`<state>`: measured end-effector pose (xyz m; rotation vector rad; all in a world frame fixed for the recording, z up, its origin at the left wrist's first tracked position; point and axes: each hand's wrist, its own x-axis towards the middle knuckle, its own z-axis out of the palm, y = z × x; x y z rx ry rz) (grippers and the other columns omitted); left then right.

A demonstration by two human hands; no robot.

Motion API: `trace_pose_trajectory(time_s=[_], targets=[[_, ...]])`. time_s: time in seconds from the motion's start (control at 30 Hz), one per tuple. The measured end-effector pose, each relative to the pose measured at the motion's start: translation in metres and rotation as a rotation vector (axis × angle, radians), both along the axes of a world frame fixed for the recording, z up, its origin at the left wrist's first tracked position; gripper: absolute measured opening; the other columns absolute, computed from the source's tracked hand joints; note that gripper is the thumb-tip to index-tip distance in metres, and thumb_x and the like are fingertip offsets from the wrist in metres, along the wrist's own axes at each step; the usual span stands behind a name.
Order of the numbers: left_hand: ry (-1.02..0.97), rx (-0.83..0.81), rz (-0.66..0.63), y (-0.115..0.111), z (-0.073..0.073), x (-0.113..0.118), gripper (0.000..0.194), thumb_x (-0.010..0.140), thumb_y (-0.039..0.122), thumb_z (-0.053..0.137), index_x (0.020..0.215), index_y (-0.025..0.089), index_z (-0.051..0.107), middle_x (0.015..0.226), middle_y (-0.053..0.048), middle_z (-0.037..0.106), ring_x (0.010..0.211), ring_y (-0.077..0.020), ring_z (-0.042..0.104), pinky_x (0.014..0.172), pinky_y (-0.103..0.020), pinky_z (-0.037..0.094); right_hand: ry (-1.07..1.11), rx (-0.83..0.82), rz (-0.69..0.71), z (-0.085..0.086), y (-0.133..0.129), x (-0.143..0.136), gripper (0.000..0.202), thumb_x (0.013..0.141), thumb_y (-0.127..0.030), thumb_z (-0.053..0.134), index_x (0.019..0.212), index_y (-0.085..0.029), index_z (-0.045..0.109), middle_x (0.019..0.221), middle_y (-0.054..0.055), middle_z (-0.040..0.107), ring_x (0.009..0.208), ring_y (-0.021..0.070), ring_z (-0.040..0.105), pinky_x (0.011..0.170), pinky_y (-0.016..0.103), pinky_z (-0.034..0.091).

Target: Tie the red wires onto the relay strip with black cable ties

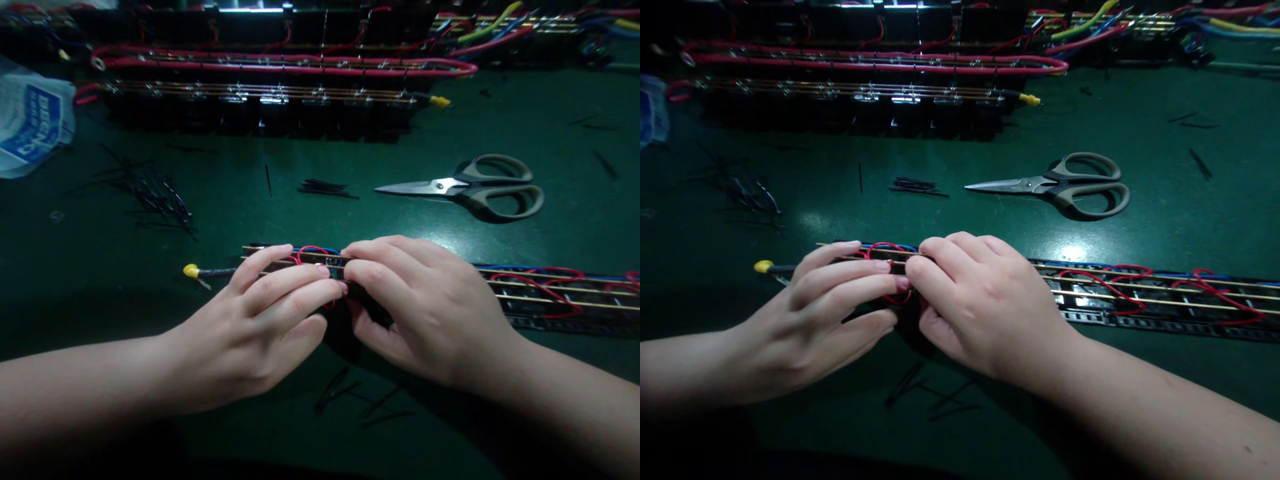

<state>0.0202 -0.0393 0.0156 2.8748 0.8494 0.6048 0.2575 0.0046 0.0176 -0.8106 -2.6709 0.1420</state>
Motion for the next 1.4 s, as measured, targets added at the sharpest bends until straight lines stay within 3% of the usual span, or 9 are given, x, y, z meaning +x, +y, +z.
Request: trace_pose_trajectory(time_s=[0.17, 0.27, 0.37, 0.5, 0.63, 0.73, 0.9, 1.03, 1.4], targets=[[-0.084, 0.049, 0.062, 0.002, 0.012, -0.004, 0.025, 0.081, 0.014, 0.072, 0.104, 0.017, 0.063, 0.119, -0.006, 0.064, 0.119, -0.0223, 0.056, 0.114, -0.048, 0.042, -0.021, 0.005, 0.004, 0.002, 0.001, 0.000, 0.020, 0.083, -0.022, 0.057, 0.102, -0.016, 0.058, 0.108, 0.010, 0.069, 0.093, 0.0287, 0.064, 0.074, 0.041, 0.050], [-0.056, 0.117, 0.225, 0.014, 0.021, -0.015, 0.021, 0.081, 0.020, 0.072, 0.100, 0.021, 0.063, 0.122, -0.006, 0.062, 0.119, -0.0246, 0.056, 0.109, -0.046, 0.045, -0.019, 0.002, 0.005, 0.003, 0.001, -0.001, 0.017, 0.085, -0.021, 0.056, 0.101, -0.016, 0.058, 0.108, 0.010, 0.069, 0.092, 0.0279, 0.064, 0.074, 0.041, 0.050], [0.058, 0.110, 0.454, 0.035, 0.031, -0.034, 0.004, 0.088, 0.025, 0.063, 0.092, 0.024, 0.063, 0.124, -0.006, 0.060, 0.120, -0.0259, 0.055, 0.105, -0.045, 0.044, -0.007, -0.002, 0.002, 0.004, 0.001, 0.000, 0.013, 0.086, -0.020, 0.056, 0.099, -0.017, 0.058, 0.106, 0.009, 0.070, 0.091, 0.0268, 0.064, 0.074, 0.040, 0.050], [0.437, 0.012, 0.605, 0.063, 0.045, -0.075, 0.032, 0.095, 0.038, 0.044, 0.101, 0.016, 0.067, 0.102, -0.010, 0.068, 0.100, -0.0290, 0.061, 0.088, -0.047, 0.047, 0.003, -0.004, -0.006, 0.004, 0.000, 0.000, 0.014, 0.085, -0.019, 0.056, 0.099, -0.016, 0.059, 0.105, 0.009, 0.070, 0.092, 0.0261, 0.064, 0.073, 0.039, 0.050], [0.865, -0.287, 0.772, 0.070, 0.051, -0.104, 0.033, 0.094, 0.034, 0.037, 0.089, 0.022, 0.068, 0.087, -0.008, 0.069, 0.081, -0.0295, 0.063, 0.066, -0.038, 0.041, 0.014, 0.002, -0.007, 0.004, 0.000, 0.000, 0.014, 0.085, -0.018, 0.055, 0.099, -0.017, 0.060, 0.104, 0.009, 0.070, 0.092, 0.0256, 0.064, 0.073, 0.038, 0.050], [0.886, -0.442, 0.776, 0.067, 0.052, -0.102, 0.025, 0.089, 0.032, 0.045, 0.086, 0.022, 0.067, 0.088, -0.008, 0.070, 0.080, -0.0280, 0.064, 0.066, -0.035, 0.040, 0.018, 0.000, -0.009, 0.004, 0.000, -0.001, 0.013, 0.086, -0.018, 0.055, 0.098, -0.017, 0.060, 0.103, 0.010, 0.071, 0.091, 0.0255, 0.064, 0.072, 0.038, 0.049], [0.861, -0.386, 0.716, 0.063, 0.058, -0.083, 0.026, 0.090, 0.026, 0.042, 0.105, 0.017, 0.062, 0.099, -0.013, 0.070, 0.089, -0.0313, 0.065, 0.072, -0.037, 0.043, 0.016, -0.001, -0.010, 0.005, 0.001, -0.001, 0.014, 0.086, -0.017, 0.054, 0.098, -0.016, 0.061, 0.104, 0.011, 0.071, 0.091, 0.0259, 0.065, 0.072, 0.039, 0.050], [0.851, -0.376, 0.734, 0.063, 0.057, -0.084, 0.028, 0.090, 0.025, 0.043, 0.110, 0.018, 0.061, 0.104, -0.013, 0.070, 0.091, -0.0316, 0.066, 0.072, -0.038, 0.044, 0.011, 0.003, -0.004, 0.005, 0.000, -0.001, 0.015, 0.085, -0.018, 0.054, 0.099, -0.017, 0.061, 0.104, 0.011, 0.071, 0.091, 0.0265, 0.065, 0.071, 0.039, 0.050], [0.854, -0.413, 0.655, 0.064, 0.054, -0.083, 0.027, 0.091, 0.026, 0.040, 0.096, 0.018, 0.065, 0.095, -0.011, 0.066, 0.088, -0.0278, 0.062, 0.075, -0.037, 0.042, -0.002, 0.011, -0.004, 0.004, 0.000, 0.000, 0.014, 0.085, -0.018, 0.055, 0.098, -0.017, 0.061, 0.103, 0.010, 0.071, 0.091, 0.0267, 0.064, 0.073, 0.040, 0.051]])
